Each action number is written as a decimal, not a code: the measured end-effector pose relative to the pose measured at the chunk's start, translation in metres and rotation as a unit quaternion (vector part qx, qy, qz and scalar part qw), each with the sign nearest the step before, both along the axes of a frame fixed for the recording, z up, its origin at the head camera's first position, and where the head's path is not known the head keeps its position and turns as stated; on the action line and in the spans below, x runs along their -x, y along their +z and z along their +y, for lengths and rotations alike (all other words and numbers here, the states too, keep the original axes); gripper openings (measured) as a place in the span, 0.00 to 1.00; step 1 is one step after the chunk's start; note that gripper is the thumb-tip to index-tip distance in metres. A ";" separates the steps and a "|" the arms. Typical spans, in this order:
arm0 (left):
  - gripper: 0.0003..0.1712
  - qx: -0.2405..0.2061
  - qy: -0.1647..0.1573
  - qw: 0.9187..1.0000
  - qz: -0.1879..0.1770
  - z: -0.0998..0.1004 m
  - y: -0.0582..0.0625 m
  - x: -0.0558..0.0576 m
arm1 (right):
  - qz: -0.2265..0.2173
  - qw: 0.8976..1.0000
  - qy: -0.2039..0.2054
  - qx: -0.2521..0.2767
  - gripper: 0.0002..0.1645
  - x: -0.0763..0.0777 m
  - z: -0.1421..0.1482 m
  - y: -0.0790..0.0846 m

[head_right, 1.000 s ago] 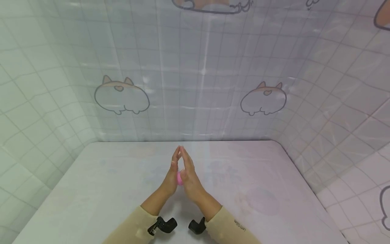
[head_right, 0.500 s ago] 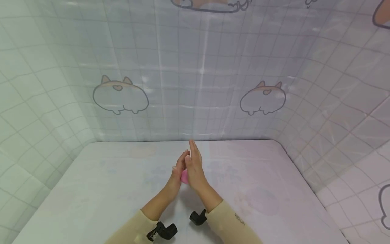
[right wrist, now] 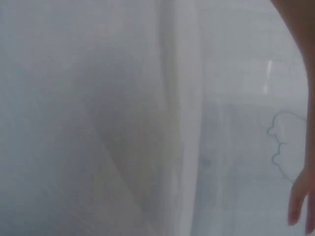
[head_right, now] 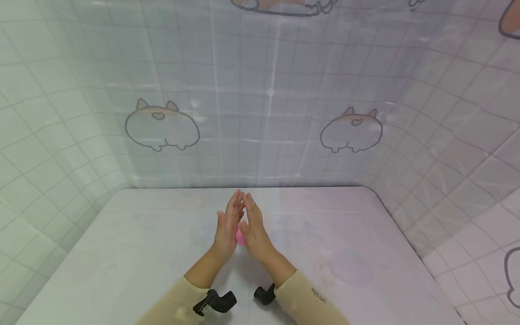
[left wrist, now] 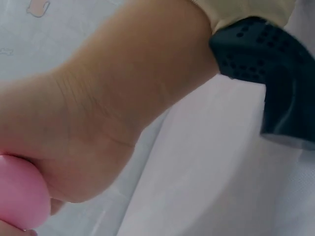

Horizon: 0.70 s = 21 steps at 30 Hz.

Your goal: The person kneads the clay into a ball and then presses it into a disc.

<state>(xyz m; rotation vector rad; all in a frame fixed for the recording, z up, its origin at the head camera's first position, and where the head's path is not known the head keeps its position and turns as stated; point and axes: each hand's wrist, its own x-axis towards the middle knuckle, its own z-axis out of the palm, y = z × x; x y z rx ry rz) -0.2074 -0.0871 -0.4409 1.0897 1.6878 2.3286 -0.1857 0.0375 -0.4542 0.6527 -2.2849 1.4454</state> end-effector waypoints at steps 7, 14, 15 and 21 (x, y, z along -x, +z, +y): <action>0.49 0.074 0.060 0.995 0.009 0.003 -0.005 0.005 | 0.077 0.996 0.034 -0.005 0.49 -0.010 -0.006 0.000; 0.46 0.144 0.043 0.989 -0.003 0.005 -0.017 0.006 | 0.096 0.995 0.010 0.029 0.51 -0.013 -0.005 0.009; 0.46 0.160 0.037 0.986 0.005 0.005 -0.018 0.005 | 0.091 0.995 0.002 0.041 0.51 -0.012 -0.003 0.011; 0.46 0.197 -0.008 0.979 0.052 0.004 -0.018 -0.004 | 0.056 0.995 -0.024 0.083 0.51 -0.003 0.008 0.016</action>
